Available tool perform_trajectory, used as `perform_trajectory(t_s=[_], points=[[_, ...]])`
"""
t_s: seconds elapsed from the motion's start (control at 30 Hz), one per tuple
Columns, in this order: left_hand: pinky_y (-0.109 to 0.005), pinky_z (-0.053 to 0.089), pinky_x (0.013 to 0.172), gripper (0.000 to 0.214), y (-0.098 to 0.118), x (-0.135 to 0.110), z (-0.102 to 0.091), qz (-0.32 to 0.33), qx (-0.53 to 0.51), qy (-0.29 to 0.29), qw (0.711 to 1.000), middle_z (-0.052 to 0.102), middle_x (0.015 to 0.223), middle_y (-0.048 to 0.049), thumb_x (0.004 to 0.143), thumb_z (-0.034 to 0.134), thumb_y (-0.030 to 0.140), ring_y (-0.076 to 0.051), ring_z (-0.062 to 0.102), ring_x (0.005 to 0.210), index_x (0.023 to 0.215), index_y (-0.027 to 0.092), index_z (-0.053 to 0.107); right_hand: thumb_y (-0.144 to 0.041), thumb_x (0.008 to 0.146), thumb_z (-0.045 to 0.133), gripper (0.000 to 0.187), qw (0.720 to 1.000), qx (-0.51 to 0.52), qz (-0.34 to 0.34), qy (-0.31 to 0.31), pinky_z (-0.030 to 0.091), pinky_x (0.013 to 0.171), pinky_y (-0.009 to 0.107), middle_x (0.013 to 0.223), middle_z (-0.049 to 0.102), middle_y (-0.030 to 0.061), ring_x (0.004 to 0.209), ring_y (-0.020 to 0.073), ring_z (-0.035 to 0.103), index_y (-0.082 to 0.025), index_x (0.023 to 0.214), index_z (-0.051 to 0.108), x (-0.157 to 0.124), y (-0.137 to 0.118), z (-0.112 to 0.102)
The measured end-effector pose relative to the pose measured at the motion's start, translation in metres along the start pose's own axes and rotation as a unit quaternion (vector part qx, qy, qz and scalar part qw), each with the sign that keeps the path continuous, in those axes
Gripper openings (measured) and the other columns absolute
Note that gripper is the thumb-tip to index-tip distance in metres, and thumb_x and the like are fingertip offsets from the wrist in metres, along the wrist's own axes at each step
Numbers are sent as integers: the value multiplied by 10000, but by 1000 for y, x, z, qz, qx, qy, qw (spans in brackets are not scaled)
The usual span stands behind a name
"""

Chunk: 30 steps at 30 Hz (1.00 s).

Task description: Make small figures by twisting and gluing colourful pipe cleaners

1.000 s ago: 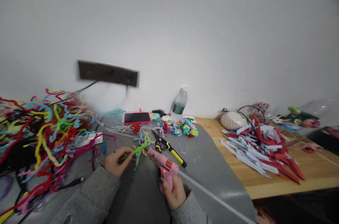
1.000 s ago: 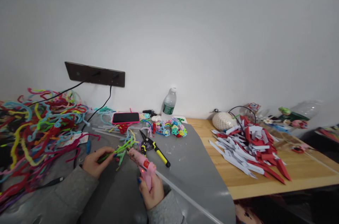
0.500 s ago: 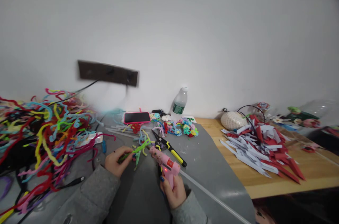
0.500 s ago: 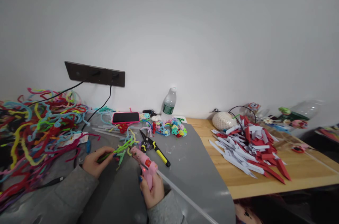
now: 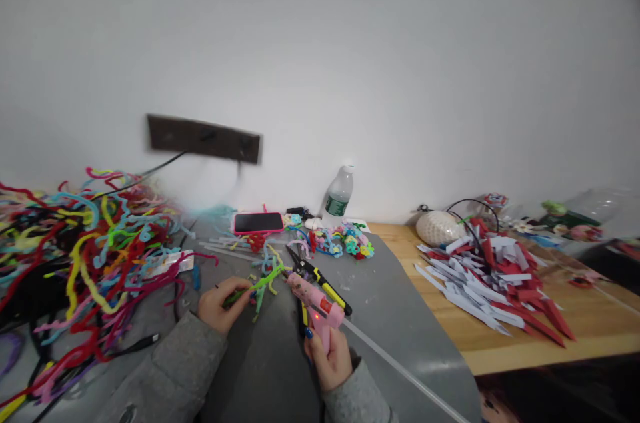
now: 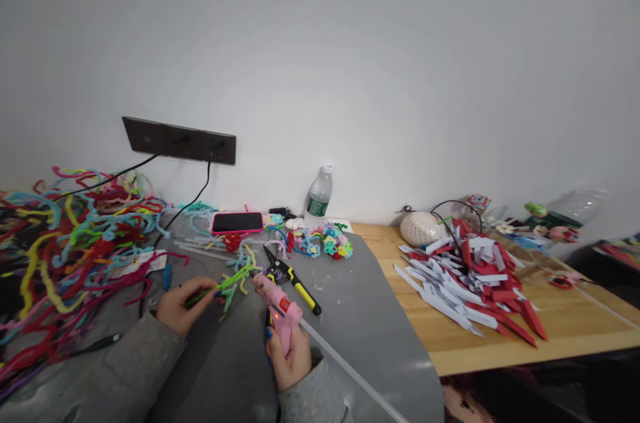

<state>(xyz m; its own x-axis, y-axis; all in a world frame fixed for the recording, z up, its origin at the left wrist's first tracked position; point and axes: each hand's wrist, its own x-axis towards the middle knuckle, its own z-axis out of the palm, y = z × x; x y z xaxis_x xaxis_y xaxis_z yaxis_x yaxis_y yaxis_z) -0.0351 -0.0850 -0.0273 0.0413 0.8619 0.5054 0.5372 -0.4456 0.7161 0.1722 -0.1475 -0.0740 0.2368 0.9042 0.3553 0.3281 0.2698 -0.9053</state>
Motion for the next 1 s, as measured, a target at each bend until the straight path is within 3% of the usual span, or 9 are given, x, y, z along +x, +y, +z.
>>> perform_trajectory(t_s=[0.13, 0.3, 0.4, 0.5, 0.6, 0.7, 0.87, 1.0], points=[[-210, 473, 539, 179, -1, 0, 0, -4, -3, -8, 1000, 681, 635, -15, 733, 519, 308, -149, 630, 585, 700, 187, 646, -487, 763, 484, 351, 1000, 20, 19, 11, 286, 347, 220, 394, 412, -47, 340, 100, 354, -162, 717, 607, 0, -4, 3], [-206, 487, 535, 157, -5, -2, 4, -16, -30, -4, 999, 687, 641, -9, 715, 535, 297, -150, 639, 577, 703, 191, 650, -473, 780, 483, 342, 987, 153, 53, 0, 212, 336, 194, 353, 380, -78, 295, 66, 287, -145, 784, 581, 4, -8, 1], [-194, 487, 506, 131, -7, -3, 7, -31, -55, -10, 998, 685, 635, -1, 704, 549, 275, -141, 638, 546, 696, 189, 648, -498, 791, 450, 394, 963, 261, 71, 4, 176, 338, 192, 340, 390, -81, 290, 62, 250, -134, 885, 569, 13, -10, -4], [-195, 489, 506, 134, -9, -3, 9, -44, -75, -22, 996, 683, 619, -2, 703, 551, 276, -145, 644, 545, 698, 182, 647, -519, 793, 414, 400, 922, 374, 96, 32, 238, 344, 199, 338, 348, -87, 298, 75, 257, -159, 854, 576, 23, -11, -13], [-206, 496, 525, 145, -11, -3, 10, -52, -84, -33, 995, 685, 612, -3, 706, 544, 279, -150, 650, 545, 706, 179, 649, -497, 813, 396, 356, 876, 458, 149, 31, 253, 325, 186, 385, 298, -94, 299, 71, 229, -203, 823, 596, 28, -9, -32], [-212, 504, 538, 160, -14, -4, 11, -55, -87, -35, 994, 690, 626, -4, 705, 538, 298, -154, 655, 556, 703, 185, 651, -435, 777, 508, 277, 846, 505, 172, 17, 277, 321, 177, 466, 332, -86, 317, 61, 260, -220, 918, 610, 31, -2, -62], [-223, 516, 539, 162, -18, -5, 12, -62, -108, -40, 991, 690, 612, -11, 703, 550, 308, -156, 651, 542, 714, 183, 651, -268, 693, 623, 160, 839, 506, 199, 15, 325, 345, 175, 500, 406, -80, 329, 47, 319, -218, 845, 625, 50, 15, -105], [-218, 514, 527, 144, -16, -4, 12, -64, -111, -28, 991, 691, 612, -11, 690, 565, 299, -158, 652, 539, 699, 183, 651, -214, 621, 641, 183, 834, 491, 251, -19, 322, 350, 178, 501, 461, -70, 339, 47, 365, -174, 799, 621, 71, 22, -118]])
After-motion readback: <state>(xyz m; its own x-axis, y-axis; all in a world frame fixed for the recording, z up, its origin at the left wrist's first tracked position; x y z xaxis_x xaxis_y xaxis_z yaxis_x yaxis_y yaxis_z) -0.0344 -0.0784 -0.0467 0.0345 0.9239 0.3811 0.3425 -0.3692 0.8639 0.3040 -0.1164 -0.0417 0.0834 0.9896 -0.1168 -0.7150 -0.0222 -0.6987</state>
